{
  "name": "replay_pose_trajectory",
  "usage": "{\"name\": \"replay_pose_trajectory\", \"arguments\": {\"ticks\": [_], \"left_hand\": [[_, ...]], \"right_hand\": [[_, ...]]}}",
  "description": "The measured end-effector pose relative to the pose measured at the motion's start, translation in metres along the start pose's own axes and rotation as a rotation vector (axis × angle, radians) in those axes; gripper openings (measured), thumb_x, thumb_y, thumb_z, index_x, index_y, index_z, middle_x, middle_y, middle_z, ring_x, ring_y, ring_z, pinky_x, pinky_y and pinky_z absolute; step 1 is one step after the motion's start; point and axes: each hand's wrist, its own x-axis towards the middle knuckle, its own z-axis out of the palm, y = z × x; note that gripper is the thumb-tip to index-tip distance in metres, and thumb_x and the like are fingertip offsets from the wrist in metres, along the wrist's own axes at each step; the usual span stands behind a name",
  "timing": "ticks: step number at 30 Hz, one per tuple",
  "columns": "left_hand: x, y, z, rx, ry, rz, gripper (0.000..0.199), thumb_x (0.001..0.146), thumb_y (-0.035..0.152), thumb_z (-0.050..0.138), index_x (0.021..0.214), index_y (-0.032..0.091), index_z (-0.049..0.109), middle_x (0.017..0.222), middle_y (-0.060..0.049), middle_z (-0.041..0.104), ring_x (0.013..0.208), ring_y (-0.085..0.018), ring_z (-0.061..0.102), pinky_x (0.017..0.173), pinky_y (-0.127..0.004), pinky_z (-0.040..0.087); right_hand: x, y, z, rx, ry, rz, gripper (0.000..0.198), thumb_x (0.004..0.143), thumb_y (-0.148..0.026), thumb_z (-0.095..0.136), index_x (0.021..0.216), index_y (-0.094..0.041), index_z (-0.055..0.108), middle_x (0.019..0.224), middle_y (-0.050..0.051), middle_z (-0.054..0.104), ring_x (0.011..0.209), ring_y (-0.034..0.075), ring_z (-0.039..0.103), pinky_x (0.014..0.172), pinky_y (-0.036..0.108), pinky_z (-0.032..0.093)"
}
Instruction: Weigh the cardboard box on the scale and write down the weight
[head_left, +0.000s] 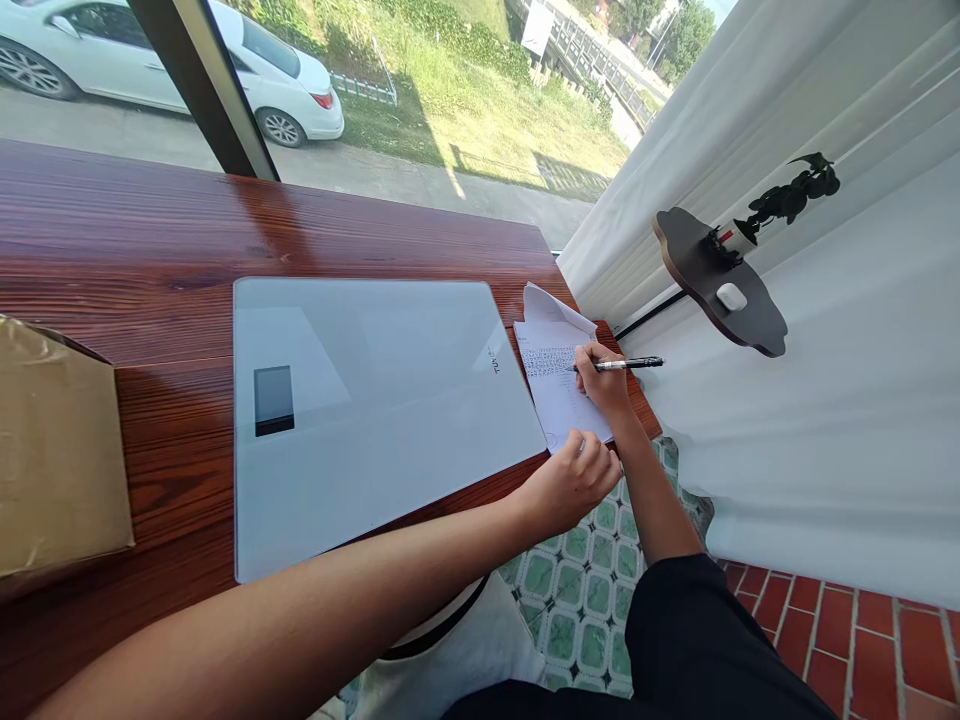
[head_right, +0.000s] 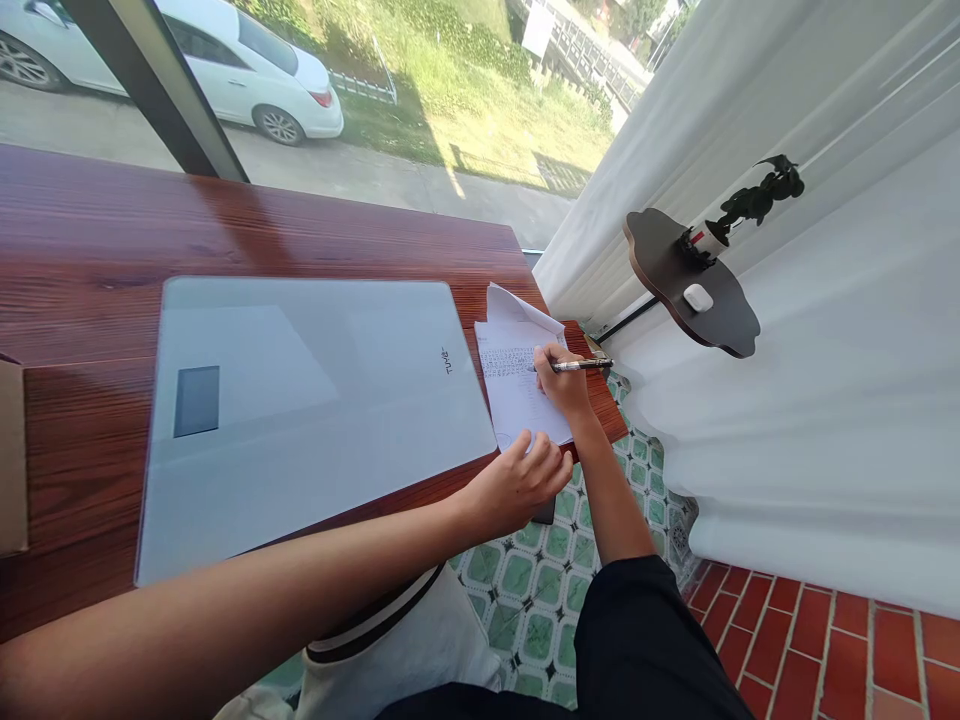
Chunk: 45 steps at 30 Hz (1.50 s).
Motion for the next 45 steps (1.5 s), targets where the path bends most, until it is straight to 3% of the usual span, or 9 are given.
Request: {"name": "replay_pose_trajectory", "arguments": {"ticks": [14,45], "left_hand": [[0.0002,0.0006,0.0014,-0.005,0.013,-0.006,0.046,0.095,0.024,0.040,0.137,0.008,0.052,0.119,-0.017,0.066,0.110,-0.030,0.060,0.093,-0.046,0.043],[-0.0007,0.0005,0.0018,0.006,0.046,-0.011,0.046,0.095,0.022,0.036,0.135,0.007,0.054,0.118,-0.016,0.067,0.109,-0.030,0.062,0.092,-0.045,0.044]], "right_hand": [[0.0006,-0.0007,0.0002,-0.028,-0.026,-0.009,0.041,0.096,-0.046,0.051,0.064,-0.021,0.043,0.047,-0.003,0.048,0.044,0.012,0.045,0.056,0.030,0.040],[0.0014,0.0039,0.0020,0.023,-0.005,0.042,0.039,0.096,-0.047,0.050,0.067,-0.022,0.046,0.046,-0.003,0.046,0.039,0.012,0.045,0.047,0.029,0.038]]}}
